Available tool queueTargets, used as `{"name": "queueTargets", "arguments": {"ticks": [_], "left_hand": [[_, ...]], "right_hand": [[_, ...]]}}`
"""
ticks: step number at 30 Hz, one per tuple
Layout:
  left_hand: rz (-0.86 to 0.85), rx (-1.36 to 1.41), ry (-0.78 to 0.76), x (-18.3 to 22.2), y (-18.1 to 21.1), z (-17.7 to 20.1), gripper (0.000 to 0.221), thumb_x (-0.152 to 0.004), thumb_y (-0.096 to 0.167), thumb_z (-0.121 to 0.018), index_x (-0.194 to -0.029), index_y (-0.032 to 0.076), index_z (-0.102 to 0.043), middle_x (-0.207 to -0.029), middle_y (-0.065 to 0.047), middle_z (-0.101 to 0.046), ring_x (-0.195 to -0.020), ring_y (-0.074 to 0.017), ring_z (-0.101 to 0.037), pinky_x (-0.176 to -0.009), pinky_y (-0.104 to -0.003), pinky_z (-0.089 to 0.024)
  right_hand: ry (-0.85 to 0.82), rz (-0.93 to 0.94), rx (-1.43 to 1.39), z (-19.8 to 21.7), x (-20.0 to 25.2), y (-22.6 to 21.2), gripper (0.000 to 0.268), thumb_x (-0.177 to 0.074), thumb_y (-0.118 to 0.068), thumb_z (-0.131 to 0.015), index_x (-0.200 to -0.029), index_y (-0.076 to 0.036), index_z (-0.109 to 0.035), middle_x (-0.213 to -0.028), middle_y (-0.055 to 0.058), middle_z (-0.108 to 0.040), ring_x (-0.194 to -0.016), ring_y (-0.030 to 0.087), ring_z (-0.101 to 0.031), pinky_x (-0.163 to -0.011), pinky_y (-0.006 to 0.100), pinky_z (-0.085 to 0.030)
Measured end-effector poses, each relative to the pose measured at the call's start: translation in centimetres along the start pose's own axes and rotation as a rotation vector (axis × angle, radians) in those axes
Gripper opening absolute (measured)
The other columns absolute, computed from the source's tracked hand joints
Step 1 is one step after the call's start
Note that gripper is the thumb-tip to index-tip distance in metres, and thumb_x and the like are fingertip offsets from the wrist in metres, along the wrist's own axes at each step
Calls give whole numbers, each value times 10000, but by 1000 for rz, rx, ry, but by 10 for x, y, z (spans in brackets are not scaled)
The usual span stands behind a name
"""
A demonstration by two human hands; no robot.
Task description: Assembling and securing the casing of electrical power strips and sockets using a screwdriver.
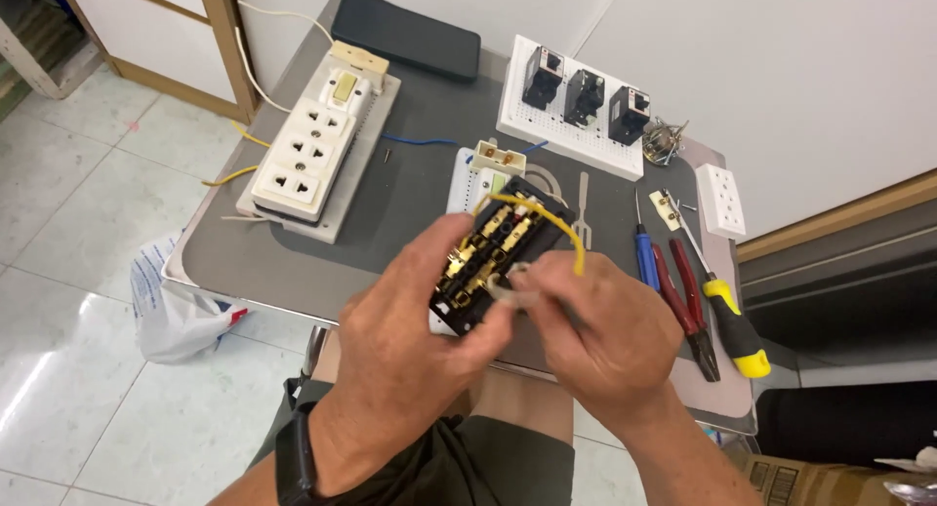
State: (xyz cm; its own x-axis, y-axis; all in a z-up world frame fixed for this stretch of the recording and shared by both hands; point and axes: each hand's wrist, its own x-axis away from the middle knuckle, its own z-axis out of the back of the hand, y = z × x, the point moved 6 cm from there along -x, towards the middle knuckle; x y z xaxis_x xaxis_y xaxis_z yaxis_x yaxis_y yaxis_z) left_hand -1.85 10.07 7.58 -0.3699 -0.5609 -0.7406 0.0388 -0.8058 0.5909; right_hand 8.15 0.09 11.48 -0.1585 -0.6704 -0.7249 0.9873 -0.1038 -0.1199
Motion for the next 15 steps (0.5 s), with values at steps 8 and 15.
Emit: {"name": "queueTargets", "arguments": {"ticks": [8,15], "left_hand": [[-6,7,0,1,1,2,455,-823,203,-727,-1215,41,-562,-1168,-45,-680,-975,-161,-725,-706,-285,-579],[-88,-9,38,-2,4,4,271,-817,151,-753,-1063,115,-643,-1051,-69,-683,-945,-172,-710,-639,-261,-536]], "right_hand": [[-23,193,16,4,-6,-6,182,-957,0,-640,-1128,-55,-671,-854,74,-621,-646,230,-513,-551,326,-424],[-169,234,51,-1,-5,-1,257,-948,-73,-693,-1193,-121,-634,-886,47,-627,-665,200,-549,-584,331,-449]]}}
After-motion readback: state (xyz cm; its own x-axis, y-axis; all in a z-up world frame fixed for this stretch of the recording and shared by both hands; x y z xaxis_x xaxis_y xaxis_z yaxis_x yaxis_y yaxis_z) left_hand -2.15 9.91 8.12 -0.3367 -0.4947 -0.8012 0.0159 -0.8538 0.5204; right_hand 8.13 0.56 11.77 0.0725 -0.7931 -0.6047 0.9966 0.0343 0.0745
